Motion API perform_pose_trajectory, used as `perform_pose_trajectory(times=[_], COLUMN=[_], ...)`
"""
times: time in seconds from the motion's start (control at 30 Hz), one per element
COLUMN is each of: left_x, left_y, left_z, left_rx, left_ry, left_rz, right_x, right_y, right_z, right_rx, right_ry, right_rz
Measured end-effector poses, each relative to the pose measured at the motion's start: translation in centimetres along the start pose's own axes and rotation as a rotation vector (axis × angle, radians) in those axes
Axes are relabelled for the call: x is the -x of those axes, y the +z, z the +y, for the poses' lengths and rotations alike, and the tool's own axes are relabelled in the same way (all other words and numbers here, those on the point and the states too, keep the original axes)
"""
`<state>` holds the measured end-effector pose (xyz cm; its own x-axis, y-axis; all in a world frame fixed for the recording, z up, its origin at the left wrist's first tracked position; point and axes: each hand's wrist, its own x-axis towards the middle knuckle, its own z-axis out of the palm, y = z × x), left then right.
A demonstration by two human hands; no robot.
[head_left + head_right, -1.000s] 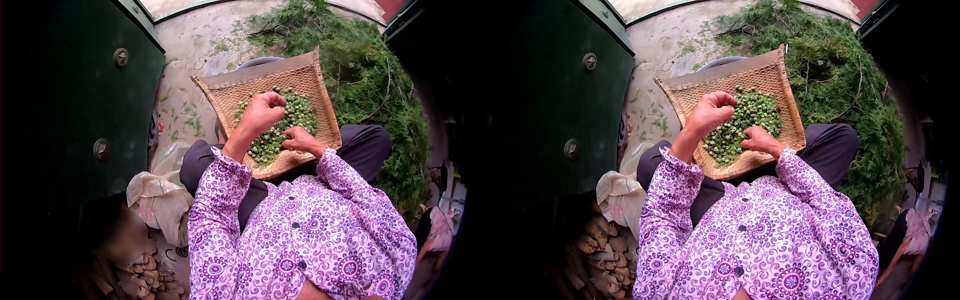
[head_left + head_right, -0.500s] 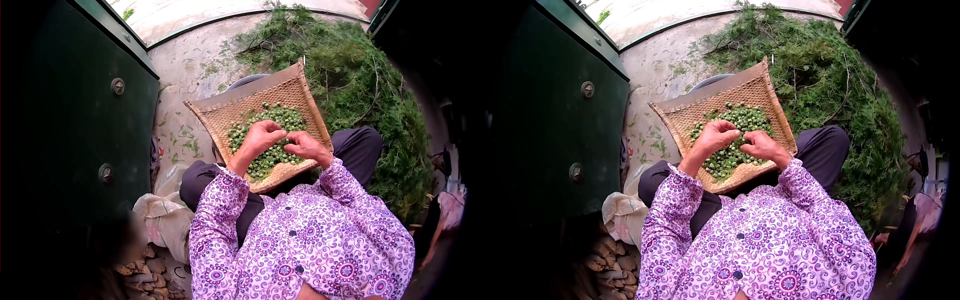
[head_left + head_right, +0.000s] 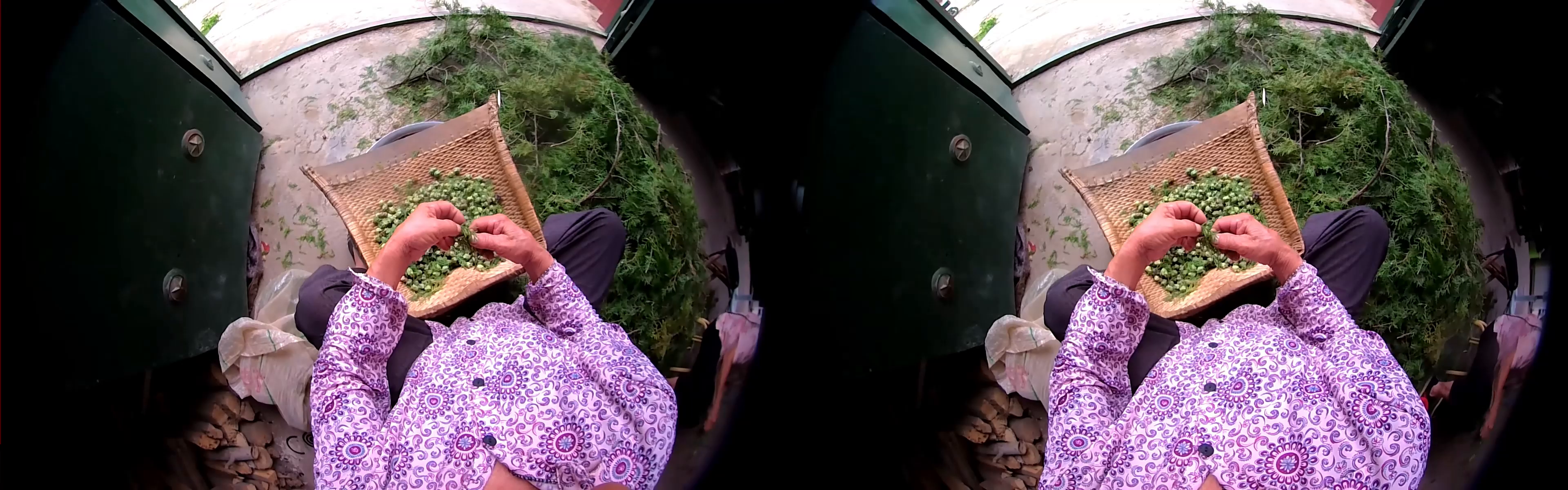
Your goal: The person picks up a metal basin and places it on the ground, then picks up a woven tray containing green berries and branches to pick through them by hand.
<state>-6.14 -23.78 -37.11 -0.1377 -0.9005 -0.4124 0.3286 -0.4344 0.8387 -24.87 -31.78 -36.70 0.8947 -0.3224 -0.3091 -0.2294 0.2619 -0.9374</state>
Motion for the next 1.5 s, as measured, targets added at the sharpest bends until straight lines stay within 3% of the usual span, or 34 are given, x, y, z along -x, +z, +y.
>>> perform_pose_trajectory(times=[0.2,0.3,0.4,0.47,0.53,0.73,0.83,1.1,1.17,1.3,1.37,1.4,1.47,1.5], left_x=[0.1,0.0,0.1,0.3,0.3,-0.1,-0.4,0.1,0.6,0.5,1.0,1.1,0.8,0.7], left_y=[0.6,0.2,0.1,0.3,0.4,1.3,1.2,1.2,1.6,0.9,1.6,1.8,1.2,0.8], left_z=[0.1,-0.3,0.1,0.5,0.4,-0.3,-1.1,-0.5,0.3,-1.2,0.1,0.5,0.6,1.2], left_rx=[0.046,0.106,0.19,0.191,0.192,-0.211,-0.334,-0.377,-0.618,-1.035,-1.07,-1.123,-1.103,-1.06], left_ry=[0.061,-0.001,0.005,0.022,0.038,0.083,0.165,0.106,0.027,0.049,-0.049,-0.037,0.0,0.088], left_rz=[-0.035,-0.043,0.071,0.093,0.112,0.129,0.162,0.036,0.048,-0.056,-0.12,-0.062,0.085,0.124], right_x=[-0.3,-0.1,0.5,0.7,0.5,0.0,-0.8,0.1,0.7,2.8,3.4,3.8,3.4,3.0], right_y=[0.6,0.0,-0.7,-1.3,-1.4,-0.2,0.4,-0.8,-2.4,-8.0,-10.5,-11.7,-13.5,-12.6], right_z=[-0.8,-0.4,0.2,1.1,1.1,-0.4,-0.6,-0.8,-0.5,-2.6,-3.0,-2.1,0.4,0.0], right_rx=[-0.023,0.03,-0.114,-0.522,-0.485,-0.248,-0.069,-0.512,-0.51,-0.116,0.887,0.887,1.637,1.635], right_ry=[-0.008,0.008,-0.024,0.002,0.034,0.065,0.13,0.121,0.083,-0.128,-0.05,-0.046,-0.347,-0.347], right_rz=[0.025,-0.002,0.015,0.183,0.185,0.06,0.11,0.047,0.111,0.495,0.882,0.884,1.034,1.028])
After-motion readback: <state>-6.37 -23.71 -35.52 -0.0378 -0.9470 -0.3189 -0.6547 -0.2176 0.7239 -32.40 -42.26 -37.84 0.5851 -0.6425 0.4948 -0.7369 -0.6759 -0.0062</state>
